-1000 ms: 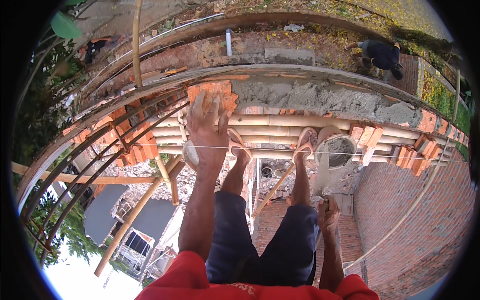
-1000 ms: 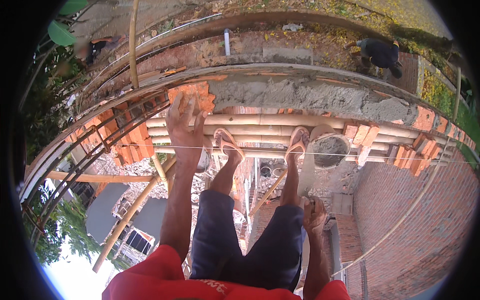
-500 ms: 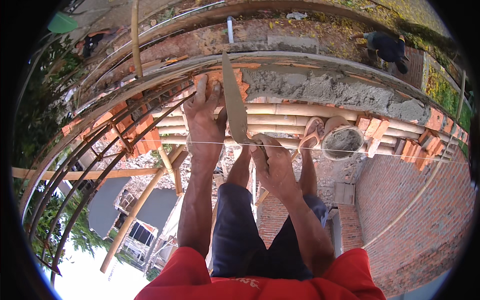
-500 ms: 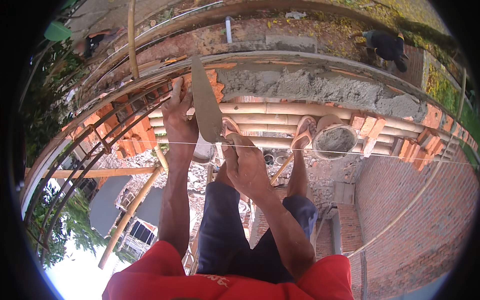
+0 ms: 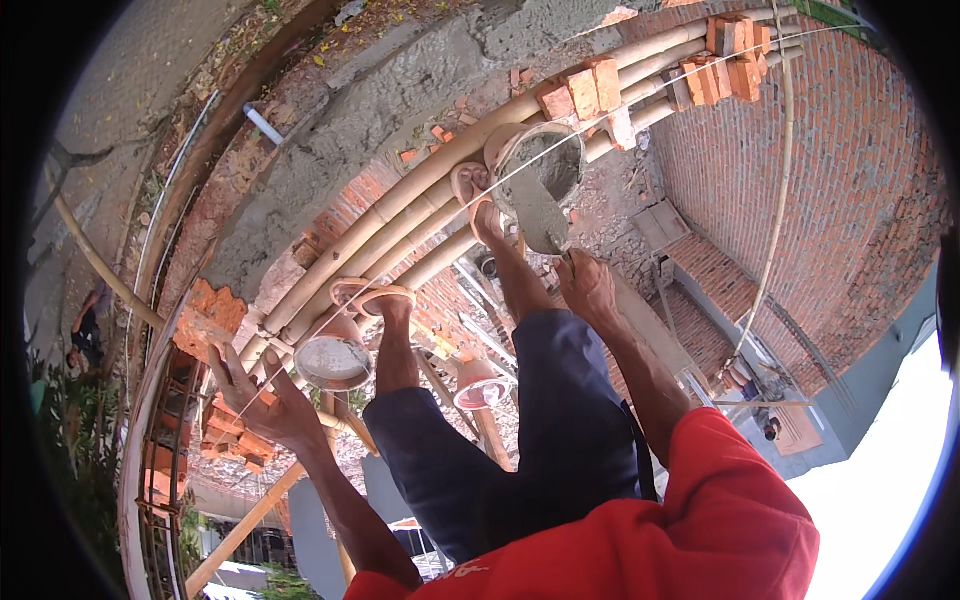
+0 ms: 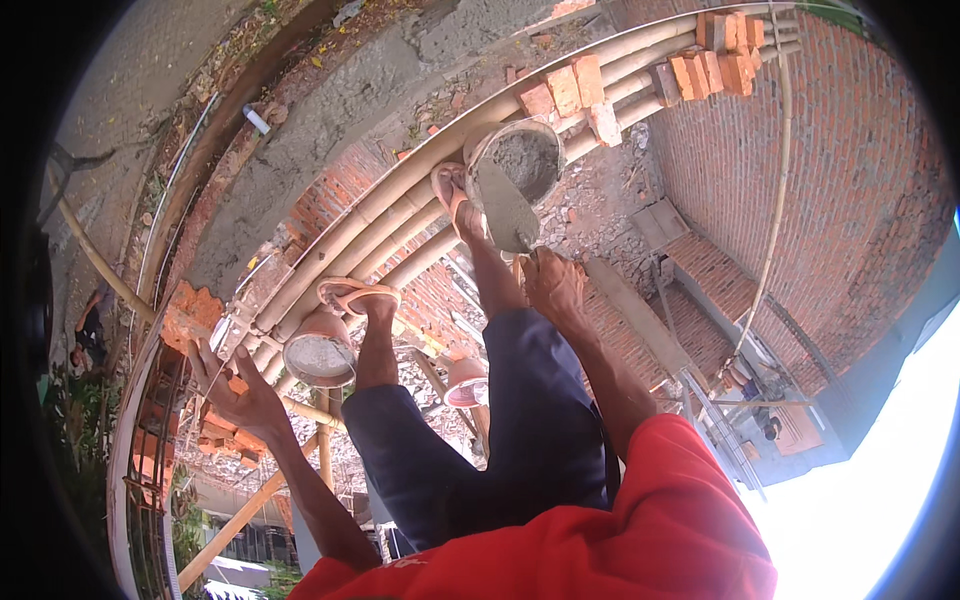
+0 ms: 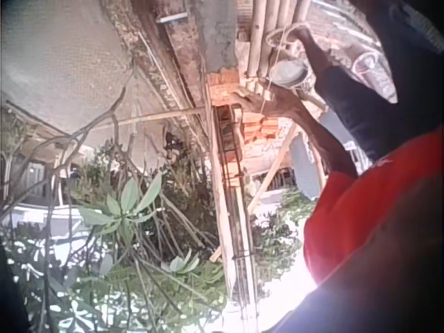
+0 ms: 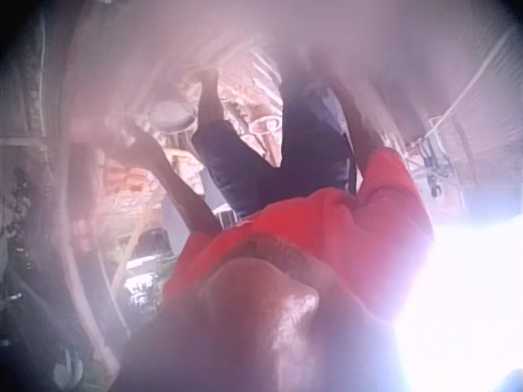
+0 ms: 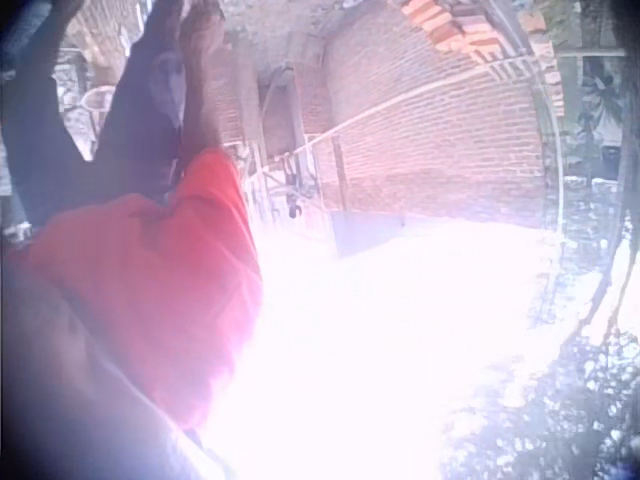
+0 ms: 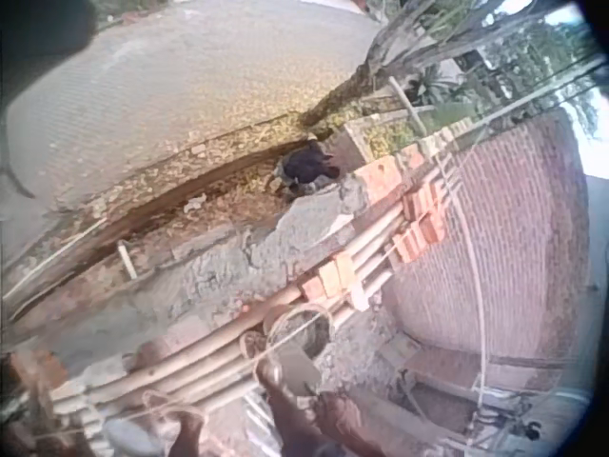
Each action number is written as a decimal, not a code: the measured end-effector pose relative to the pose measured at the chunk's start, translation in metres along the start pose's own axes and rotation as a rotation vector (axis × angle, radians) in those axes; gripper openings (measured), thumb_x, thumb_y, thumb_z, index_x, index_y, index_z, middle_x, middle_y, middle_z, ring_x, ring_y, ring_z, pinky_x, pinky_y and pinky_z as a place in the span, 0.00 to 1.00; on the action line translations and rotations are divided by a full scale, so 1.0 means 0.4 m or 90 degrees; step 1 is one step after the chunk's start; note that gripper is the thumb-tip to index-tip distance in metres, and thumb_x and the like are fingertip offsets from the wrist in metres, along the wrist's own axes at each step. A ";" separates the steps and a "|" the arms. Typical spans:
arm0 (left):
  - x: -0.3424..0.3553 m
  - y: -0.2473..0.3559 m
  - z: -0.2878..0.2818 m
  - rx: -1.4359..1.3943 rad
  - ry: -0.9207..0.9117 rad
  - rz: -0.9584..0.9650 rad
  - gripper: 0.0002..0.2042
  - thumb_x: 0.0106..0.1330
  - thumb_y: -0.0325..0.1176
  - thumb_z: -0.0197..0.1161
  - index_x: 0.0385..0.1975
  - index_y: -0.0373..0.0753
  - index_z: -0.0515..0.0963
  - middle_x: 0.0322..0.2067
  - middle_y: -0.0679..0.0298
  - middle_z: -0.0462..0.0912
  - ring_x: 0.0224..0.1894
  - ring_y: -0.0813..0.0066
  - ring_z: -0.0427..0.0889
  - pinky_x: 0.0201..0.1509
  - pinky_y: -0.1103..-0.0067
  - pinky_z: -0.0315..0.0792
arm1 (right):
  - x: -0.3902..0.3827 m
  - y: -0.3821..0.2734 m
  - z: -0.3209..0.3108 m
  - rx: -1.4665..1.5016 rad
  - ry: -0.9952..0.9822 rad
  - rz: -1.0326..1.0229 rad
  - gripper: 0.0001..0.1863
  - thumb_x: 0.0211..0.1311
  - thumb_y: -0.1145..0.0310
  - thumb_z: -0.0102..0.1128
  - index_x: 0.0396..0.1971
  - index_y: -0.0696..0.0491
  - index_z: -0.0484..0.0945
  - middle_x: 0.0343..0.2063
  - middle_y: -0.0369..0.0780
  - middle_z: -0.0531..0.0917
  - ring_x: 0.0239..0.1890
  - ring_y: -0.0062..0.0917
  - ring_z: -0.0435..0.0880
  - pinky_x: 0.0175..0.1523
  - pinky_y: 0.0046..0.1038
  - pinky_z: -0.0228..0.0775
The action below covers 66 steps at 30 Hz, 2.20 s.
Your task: The person builds a brick wall on a bamboo scaffold. They scoop mortar from a headpan, spread it on the wall, place bricks, and tap them into alignment. The person repeatedly refills the headpan and continues laying bricks along the wall.
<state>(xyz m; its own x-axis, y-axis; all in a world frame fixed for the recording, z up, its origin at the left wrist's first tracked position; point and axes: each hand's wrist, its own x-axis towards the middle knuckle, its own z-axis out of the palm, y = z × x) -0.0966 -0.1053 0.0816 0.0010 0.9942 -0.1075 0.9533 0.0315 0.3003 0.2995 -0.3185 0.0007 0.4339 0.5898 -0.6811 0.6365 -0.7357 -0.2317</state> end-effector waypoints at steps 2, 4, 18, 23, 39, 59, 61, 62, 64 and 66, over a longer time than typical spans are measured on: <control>-0.066 0.050 0.052 -0.036 -0.077 0.006 0.23 0.76 0.37 0.63 0.66 0.33 0.75 0.72 0.46 0.69 0.72 0.47 0.70 0.70 0.55 0.70 | 0.118 0.103 0.040 -0.089 -0.014 0.090 0.16 0.73 0.60 0.59 0.31 0.59 0.77 0.31 0.52 0.86 0.37 0.54 0.85 0.38 0.48 0.76; -0.133 0.107 0.107 -0.058 -0.173 0.045 0.22 0.77 0.35 0.61 0.66 0.31 0.74 0.71 0.45 0.69 0.72 0.45 0.70 0.71 0.55 0.69 | 0.253 0.196 0.075 0.049 -0.041 0.004 0.15 0.72 0.59 0.61 0.36 0.58 0.81 0.34 0.51 0.87 0.36 0.51 0.87 0.41 0.45 0.79; 0.022 0.603 0.921 -0.425 -0.386 0.182 0.22 0.77 0.31 0.61 0.68 0.32 0.72 0.66 0.51 0.77 0.68 0.63 0.76 0.72 0.67 0.69 | 0.951 0.632 0.253 0.613 -0.047 0.360 0.28 0.62 0.59 0.74 0.57 0.59 0.79 0.55 0.53 0.83 0.57 0.50 0.84 0.65 0.53 0.75; 0.156 0.850 1.382 -0.162 -0.529 0.639 0.39 0.67 0.33 0.71 0.77 0.38 0.59 0.74 0.47 0.66 0.76 0.53 0.65 0.78 0.63 0.63 | 0.947 0.754 0.291 0.178 0.314 0.244 0.31 0.60 0.62 0.66 0.63 0.58 0.76 0.51 0.51 0.83 0.53 0.46 0.83 0.59 0.42 0.77; 0.214 0.859 1.408 0.040 -0.538 0.667 0.42 0.49 0.56 0.83 0.59 0.35 0.76 0.54 0.53 0.82 0.55 0.55 0.84 0.59 0.60 0.79 | 0.735 0.937 0.142 0.817 0.135 0.212 0.40 0.64 0.45 0.66 0.68 0.54 0.71 0.62 0.46 0.80 0.56 0.36 0.83 0.56 0.47 0.80; -0.199 0.208 0.269 -0.510 -0.588 -0.409 0.32 0.61 0.45 0.75 0.60 0.32 0.74 0.50 0.58 0.80 0.49 0.72 0.81 0.48 0.74 0.82 | 0.177 0.212 -0.204 1.420 -0.071 -0.023 0.49 0.52 0.66 0.67 0.75 0.62 0.56 0.59 0.67 0.75 0.62 0.57 0.79 0.59 0.59 0.80; -0.269 0.139 0.172 -0.569 -0.570 -0.495 0.33 0.60 0.46 0.75 0.61 0.33 0.74 0.51 0.59 0.80 0.50 0.72 0.82 0.47 0.74 0.82 | 0.163 0.134 -0.230 1.326 0.011 -0.038 0.46 0.53 0.69 0.62 0.74 0.61 0.57 0.59 0.63 0.77 0.62 0.56 0.79 0.61 0.58 0.80; -0.305 0.106 0.128 -0.581 -0.563 -0.519 0.34 0.60 0.48 0.75 0.61 0.33 0.73 0.52 0.59 0.80 0.50 0.72 0.82 0.47 0.74 0.82 | 0.158 0.101 -0.243 1.272 0.026 -0.071 0.45 0.52 0.69 0.60 0.74 0.60 0.58 0.58 0.60 0.78 0.63 0.55 0.78 0.63 0.58 0.79; -0.382 0.049 0.064 -0.634 -0.551 -0.558 0.36 0.59 0.49 0.76 0.62 0.33 0.73 0.53 0.59 0.80 0.51 0.72 0.82 0.48 0.73 0.82 | 0.166 0.045 -0.255 1.342 -0.137 -0.059 0.43 0.54 0.67 0.61 0.72 0.60 0.61 0.56 0.55 0.80 0.58 0.53 0.82 0.60 0.57 0.80; -0.448 -0.008 0.011 -0.716 -0.549 -0.577 0.38 0.58 0.51 0.76 0.63 0.33 0.72 0.53 0.59 0.81 0.52 0.72 0.81 0.49 0.73 0.82 | 0.182 0.005 -0.247 1.330 -0.215 -0.092 0.41 0.56 0.63 0.62 0.71 0.59 0.63 0.56 0.52 0.80 0.50 0.48 0.86 0.53 0.51 0.84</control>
<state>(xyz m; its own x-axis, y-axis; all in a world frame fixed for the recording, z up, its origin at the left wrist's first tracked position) -0.0985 -0.2842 0.0957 0.1273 0.2853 -0.9499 0.0655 0.9532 0.2951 0.3956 -0.2441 0.0193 0.2032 0.7700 -0.6049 -0.9328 -0.0357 -0.3587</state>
